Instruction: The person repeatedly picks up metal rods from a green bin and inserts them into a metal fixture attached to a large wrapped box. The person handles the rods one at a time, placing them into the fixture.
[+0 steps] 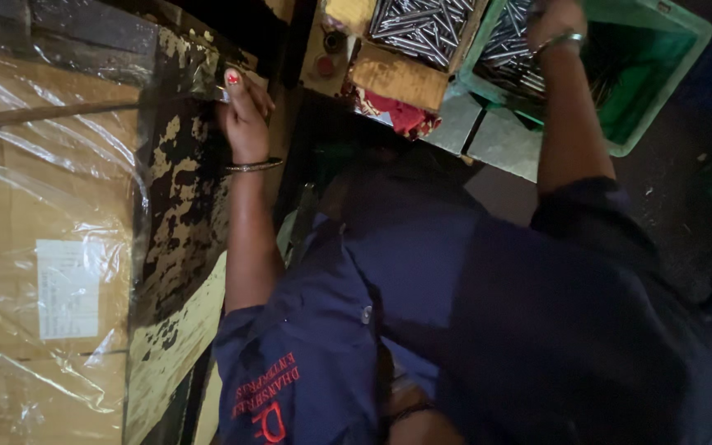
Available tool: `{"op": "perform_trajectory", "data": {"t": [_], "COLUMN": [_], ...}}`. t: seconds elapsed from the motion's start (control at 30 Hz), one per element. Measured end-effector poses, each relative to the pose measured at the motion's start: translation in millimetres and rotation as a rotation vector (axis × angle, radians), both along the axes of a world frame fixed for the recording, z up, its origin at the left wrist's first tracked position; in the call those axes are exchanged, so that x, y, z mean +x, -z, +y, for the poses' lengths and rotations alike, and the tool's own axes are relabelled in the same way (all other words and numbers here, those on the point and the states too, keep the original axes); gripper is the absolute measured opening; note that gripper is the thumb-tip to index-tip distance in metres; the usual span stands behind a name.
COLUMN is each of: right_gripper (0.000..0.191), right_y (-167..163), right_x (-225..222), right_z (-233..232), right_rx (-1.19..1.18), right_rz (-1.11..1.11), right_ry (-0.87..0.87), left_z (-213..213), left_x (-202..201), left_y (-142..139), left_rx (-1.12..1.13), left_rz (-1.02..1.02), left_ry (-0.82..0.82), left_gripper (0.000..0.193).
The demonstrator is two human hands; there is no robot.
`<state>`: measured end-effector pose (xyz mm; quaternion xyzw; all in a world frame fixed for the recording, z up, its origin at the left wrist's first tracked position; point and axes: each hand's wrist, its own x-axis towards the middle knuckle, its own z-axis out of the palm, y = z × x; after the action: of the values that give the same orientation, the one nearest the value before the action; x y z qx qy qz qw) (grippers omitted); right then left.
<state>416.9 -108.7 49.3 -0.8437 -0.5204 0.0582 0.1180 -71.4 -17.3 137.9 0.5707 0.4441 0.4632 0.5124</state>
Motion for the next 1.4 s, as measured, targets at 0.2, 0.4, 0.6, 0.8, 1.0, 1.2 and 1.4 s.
{"op": "perform_trajectory", "data": {"t": [0.2, 0.4, 0.6, 0.8, 1.0, 1.2, 1.4], "right_gripper": [0.035, 0.022, 0.025, 0.014, 0.006, 0.010, 0.023], "right_y": [2, 0, 3, -2, -29, -66, -66], "right_x": [-22, -29, -14, 13, -7, -51, -78], "right_z": [33, 41, 41, -2, -12, 12, 35], "right_rx": [-0.376, -0.436, -0.404, 0.150, 0.267, 0.245, 0.156], "right_rz": [-0.170, -0.259, -0.221, 0.351, 1.184, 1.515, 1.676], "right_ry": [-0.040, -0.102, -0.139, -0.282, -0.374, -0.473, -0.518], "left_z": [-1, -2, -2, -3, -3, 0, 2], "left_x": [7, 10, 12, 8, 9, 22, 44], "left_y": [4, 5, 2, 13, 35, 43, 45], "left_rx": [-0.105, -0.144, -0.069, -0.091, -0.169, -0.040, -0.088], "left_rz": [-0.078, -0.067, -0.014, -0.030, -0.147, 0.127, 0.125], "left_ry": [-0.030, -0.016, 0.021, 0.009, -0.066, -0.154, -0.144], "left_gripper": [0.056, 0.055, 0.056, 0.058, 0.054, 0.056, 0.064]}}
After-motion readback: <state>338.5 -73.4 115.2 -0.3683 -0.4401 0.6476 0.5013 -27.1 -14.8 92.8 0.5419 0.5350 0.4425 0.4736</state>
